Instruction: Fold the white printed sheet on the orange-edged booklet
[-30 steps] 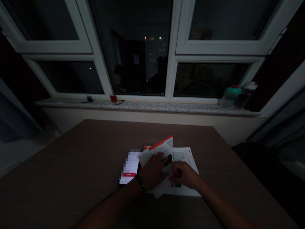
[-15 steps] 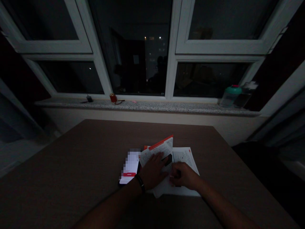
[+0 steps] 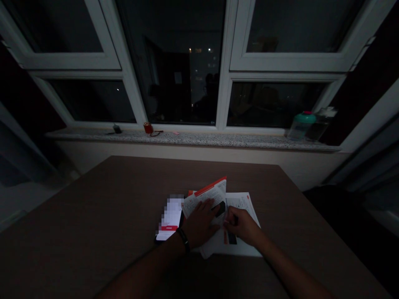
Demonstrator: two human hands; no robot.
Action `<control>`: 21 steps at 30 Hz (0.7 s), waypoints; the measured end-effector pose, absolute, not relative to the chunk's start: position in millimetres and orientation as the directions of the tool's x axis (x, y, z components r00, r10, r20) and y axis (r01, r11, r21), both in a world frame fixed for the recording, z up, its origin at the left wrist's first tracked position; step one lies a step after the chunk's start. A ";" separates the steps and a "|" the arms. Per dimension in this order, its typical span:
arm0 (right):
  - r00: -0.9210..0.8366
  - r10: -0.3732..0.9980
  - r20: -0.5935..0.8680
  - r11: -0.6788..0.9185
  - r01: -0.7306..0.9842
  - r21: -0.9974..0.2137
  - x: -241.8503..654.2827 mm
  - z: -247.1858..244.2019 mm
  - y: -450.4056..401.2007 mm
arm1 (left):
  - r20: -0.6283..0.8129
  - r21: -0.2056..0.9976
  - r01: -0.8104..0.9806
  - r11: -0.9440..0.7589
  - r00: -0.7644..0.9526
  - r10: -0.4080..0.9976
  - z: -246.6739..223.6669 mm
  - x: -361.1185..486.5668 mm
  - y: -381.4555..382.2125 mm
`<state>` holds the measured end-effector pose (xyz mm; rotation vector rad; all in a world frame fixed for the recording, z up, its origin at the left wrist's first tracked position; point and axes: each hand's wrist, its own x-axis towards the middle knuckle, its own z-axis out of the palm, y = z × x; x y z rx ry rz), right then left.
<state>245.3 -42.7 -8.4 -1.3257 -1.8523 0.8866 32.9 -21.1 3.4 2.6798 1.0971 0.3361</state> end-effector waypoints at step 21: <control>-0.231 0.960 0.160 0.265 0.555 -0.788 240.4 -5.6 -43.4 | 0.160 0.276 0.648 -0.710 0.698 0.698 -1.5 31.6 -19.4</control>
